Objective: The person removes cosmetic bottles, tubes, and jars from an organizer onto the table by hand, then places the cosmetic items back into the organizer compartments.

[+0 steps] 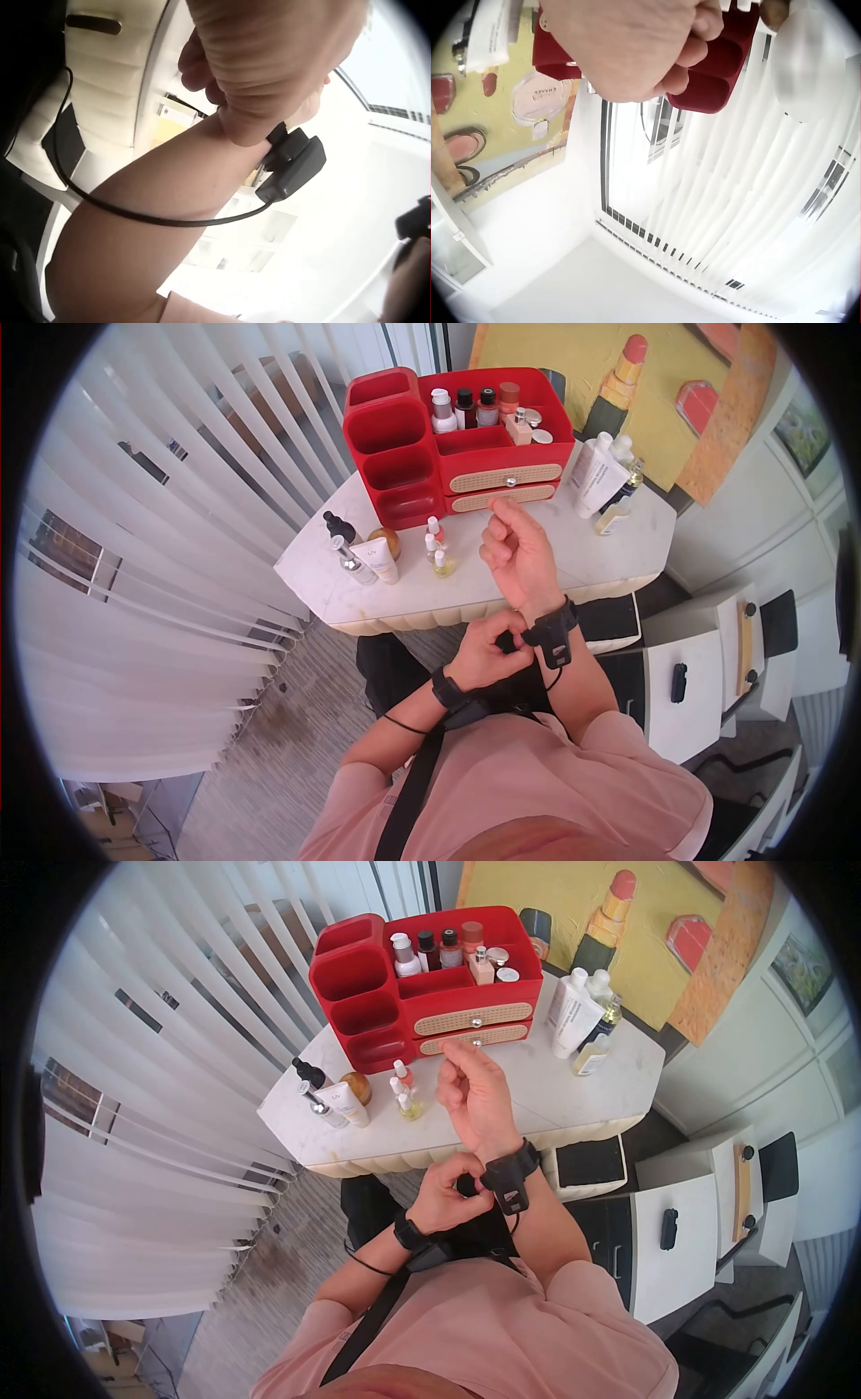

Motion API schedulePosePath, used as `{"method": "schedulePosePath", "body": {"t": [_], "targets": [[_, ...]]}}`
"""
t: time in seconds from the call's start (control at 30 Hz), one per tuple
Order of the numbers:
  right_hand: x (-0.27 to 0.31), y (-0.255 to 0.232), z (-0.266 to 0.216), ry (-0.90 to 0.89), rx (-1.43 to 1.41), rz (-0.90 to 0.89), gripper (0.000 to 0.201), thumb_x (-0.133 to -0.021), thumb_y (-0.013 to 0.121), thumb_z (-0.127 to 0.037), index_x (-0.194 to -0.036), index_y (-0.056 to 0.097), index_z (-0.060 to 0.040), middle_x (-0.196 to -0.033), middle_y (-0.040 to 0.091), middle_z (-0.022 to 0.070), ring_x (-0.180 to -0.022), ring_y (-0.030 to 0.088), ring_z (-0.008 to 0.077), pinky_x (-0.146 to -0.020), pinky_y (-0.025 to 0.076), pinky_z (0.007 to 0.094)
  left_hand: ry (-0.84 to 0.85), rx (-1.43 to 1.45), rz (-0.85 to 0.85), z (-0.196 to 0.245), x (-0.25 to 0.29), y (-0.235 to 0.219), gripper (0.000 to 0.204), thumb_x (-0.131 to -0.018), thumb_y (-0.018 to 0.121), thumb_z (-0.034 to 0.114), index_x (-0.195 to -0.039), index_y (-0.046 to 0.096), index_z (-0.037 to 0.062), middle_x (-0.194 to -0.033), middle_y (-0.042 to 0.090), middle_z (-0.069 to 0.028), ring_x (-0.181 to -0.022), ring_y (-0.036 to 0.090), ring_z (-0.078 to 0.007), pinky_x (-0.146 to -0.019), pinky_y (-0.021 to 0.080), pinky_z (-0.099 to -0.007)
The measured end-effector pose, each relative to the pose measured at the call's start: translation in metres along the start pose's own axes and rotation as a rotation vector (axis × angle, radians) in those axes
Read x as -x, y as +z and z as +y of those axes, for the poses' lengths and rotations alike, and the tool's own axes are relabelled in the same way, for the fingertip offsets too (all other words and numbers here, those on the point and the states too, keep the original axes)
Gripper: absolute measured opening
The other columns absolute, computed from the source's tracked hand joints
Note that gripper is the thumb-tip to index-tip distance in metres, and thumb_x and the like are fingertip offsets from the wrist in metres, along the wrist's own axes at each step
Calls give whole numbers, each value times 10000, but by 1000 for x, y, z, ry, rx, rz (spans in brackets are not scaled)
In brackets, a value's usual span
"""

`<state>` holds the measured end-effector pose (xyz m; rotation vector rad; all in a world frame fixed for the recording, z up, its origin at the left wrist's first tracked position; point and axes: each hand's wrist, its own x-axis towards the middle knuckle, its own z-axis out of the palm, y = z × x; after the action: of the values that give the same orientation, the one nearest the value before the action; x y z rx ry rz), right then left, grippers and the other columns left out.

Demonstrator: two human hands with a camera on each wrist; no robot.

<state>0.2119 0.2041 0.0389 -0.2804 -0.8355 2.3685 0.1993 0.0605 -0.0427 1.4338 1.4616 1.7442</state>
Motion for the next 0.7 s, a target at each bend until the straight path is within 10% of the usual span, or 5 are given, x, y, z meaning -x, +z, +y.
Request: {"method": "schedulePosePath", "body": {"t": [0.4, 0.7], "targets": [[-1, -1, -3, 64, 24, -11, 146, -1052, 644, -207, -1085, 680, -69, -755, 548, -36, -583, 444, 69, -555, 340, 241, -213, 406, -115, 7, -2, -7, 182, -891, 714, -40, -1063, 673, -1, -928, 694, -10, -889, 649, -68, -810, 538, -265], [6, 5, 9, 28, 201, -20, 148, -1047, 667, -174, -1101, 693, -38, -745, 575, -28, -574, 446, 55, -532, 338, 220, -52, -1, -73, 5, -12, -31, 133, -859, 724, -13, -992, 719, -5, -880, 746, -24, -816, 683, -94, -768, 568, -280]]}}
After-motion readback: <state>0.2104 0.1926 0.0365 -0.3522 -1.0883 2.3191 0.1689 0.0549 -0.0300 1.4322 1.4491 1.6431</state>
